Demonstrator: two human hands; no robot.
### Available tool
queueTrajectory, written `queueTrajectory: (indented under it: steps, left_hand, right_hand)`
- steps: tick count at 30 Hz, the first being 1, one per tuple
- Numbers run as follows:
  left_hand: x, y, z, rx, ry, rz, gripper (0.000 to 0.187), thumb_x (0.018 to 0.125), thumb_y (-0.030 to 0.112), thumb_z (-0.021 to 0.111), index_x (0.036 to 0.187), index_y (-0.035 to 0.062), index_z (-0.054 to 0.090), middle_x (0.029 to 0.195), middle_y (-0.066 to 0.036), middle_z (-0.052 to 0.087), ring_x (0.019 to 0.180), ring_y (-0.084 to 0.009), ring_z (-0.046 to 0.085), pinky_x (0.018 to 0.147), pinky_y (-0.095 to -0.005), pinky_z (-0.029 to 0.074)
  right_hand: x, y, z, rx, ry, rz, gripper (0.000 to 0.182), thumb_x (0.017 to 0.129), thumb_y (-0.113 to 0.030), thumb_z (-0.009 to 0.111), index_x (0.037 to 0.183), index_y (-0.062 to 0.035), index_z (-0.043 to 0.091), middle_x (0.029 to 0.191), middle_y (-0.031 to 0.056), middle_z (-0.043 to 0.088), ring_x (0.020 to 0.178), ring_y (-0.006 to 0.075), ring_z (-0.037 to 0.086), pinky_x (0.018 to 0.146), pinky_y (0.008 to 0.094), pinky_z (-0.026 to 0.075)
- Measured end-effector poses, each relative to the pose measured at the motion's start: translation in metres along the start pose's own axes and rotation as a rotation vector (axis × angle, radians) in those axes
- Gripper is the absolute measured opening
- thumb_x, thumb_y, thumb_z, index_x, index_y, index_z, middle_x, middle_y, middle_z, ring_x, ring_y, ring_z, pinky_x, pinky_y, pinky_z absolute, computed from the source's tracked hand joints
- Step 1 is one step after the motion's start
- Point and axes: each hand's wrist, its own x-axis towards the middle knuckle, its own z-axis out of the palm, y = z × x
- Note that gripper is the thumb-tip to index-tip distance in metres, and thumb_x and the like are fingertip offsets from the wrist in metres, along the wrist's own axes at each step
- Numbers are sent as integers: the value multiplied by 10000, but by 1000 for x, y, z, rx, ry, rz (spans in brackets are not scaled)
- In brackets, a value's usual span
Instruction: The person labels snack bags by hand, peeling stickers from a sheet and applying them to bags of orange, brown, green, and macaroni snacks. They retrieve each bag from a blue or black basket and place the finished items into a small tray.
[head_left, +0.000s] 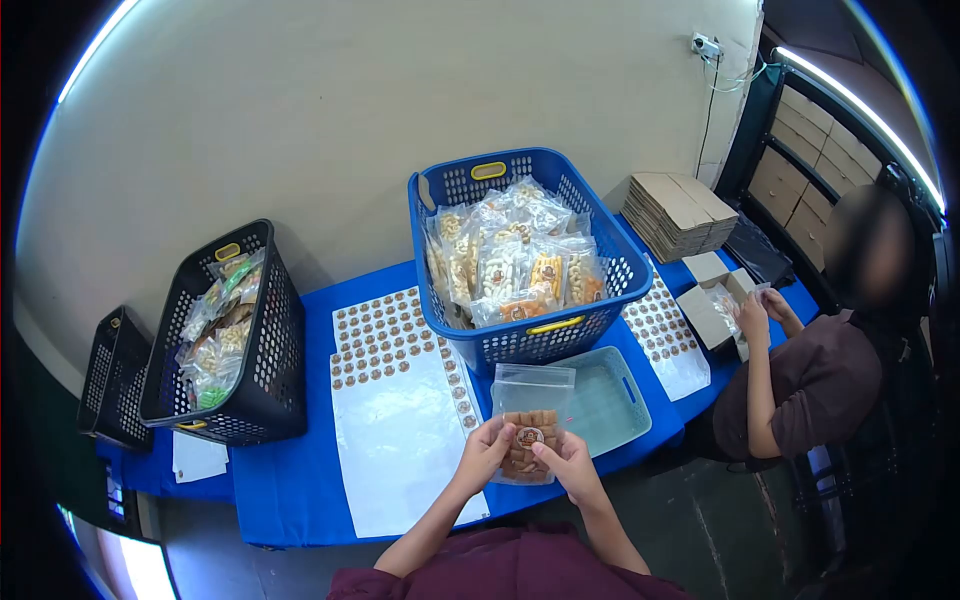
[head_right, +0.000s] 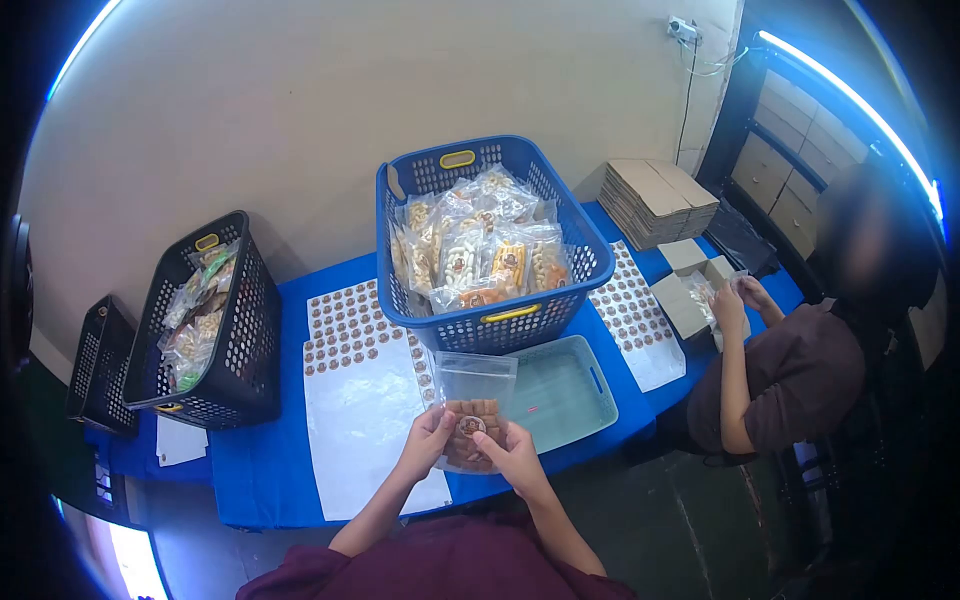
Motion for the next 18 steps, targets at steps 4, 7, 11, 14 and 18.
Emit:
queueTrajectory:
  steps: [4,7,11,14,18]
  left_hand:
    - [-9,3,10,111,-83,51,347,852,124,540,1154,-20,445,1044,-73,551,933,-108,534,801,-239,443]
    - [-11,-6,10,67,-104,66,376,851,104,536,1186,-18,415,1105,-75,518,980,-110,512,834,-249,428]
    - [-10,-5,4,30,-127,63,368,859,99,521,1190,-21,412,1101,-77,522,982,-111,512,839,-249,424]
    - [-11,-1,-1,29,-120,45,368,862,110,520,1188,-21,412,1094,-77,528,973,-111,518,834,-248,427]
    - [-11,-6,-12,40,-17,12,317,855,139,540,1120,-21,472,1025,-69,569,900,-105,548,788,-241,448]
  right_hand:
    - [2,2,0,-62,118,-60,156,828,-109,569,910,24,573,811,50,610,694,82,575,609,207,473]
    - [7,9,3,-120,201,-147,155,832,-137,572,842,18,586,750,46,612,649,80,572,580,201,464]
    - [8,14,10,-96,229,-187,172,842,-152,565,845,18,592,751,36,611,647,59,556,585,191,453]
    - [11,20,14,-54,237,-183,186,846,-164,561,855,20,587,750,37,610,642,60,555,583,192,456]
    - [15,25,6,-3,114,-30,183,847,-143,552,917,25,561,814,57,610,694,88,576,613,207,476]
